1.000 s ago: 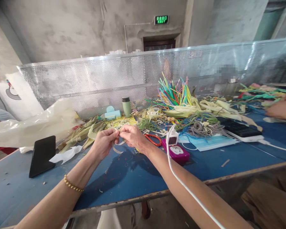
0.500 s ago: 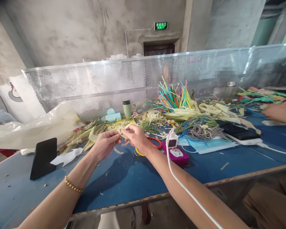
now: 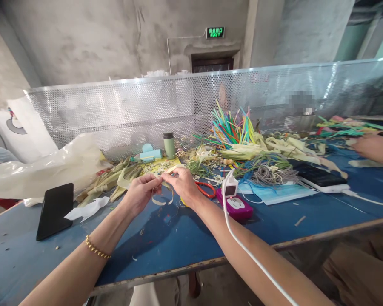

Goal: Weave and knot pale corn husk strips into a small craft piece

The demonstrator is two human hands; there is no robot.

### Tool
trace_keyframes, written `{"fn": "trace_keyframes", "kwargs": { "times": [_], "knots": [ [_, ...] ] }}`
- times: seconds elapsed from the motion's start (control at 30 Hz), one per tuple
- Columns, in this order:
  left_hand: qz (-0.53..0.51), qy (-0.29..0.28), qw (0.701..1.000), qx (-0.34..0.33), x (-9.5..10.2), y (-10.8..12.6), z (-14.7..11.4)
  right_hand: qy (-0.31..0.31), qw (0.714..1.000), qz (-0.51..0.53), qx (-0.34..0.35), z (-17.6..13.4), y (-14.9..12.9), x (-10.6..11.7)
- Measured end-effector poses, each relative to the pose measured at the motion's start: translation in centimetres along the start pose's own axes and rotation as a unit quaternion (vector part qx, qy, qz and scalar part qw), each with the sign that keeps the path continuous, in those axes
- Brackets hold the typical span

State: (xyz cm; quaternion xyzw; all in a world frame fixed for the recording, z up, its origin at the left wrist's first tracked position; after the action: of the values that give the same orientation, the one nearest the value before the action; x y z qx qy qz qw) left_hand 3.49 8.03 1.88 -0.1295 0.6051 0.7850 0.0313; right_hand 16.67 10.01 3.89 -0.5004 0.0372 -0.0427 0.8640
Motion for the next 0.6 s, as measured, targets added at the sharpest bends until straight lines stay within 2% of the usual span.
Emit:
{"fn": "trace_keyframes", "kwargs": {
  "times": [0.27,0.47,0.6],
  "knots": [
    [-0.019,0.002,1.000,0.019,-0.30,0.46,-0.28,0.010,0.998,0.026,-0.047,-0.12,-0.10,0.12],
    [-0.024,-0.004,1.000,0.015,-0.24,0.45,-0.25,0.008,0.999,0.019,-0.041,0.05,-0.07,0.16],
    [-0.016,-0.017,0.999,0.036,-0.35,0.32,-0.32,0.003,1.000,-0.010,-0.012,0.49,0.11,0.30]
  ]
}}
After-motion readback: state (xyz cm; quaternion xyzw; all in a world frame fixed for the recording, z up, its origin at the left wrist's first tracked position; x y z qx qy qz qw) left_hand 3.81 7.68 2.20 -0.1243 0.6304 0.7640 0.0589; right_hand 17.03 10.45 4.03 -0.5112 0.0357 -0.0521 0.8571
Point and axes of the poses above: each hand's wrist, its own z-axis towards the middle knuckle, its own x-axis out of the back of the hand, y = z × x, the point moved 5 cm from there along z, towards the middle knuckle, and after that the axes turned 14 degrees about y, right-handed, at the moved point
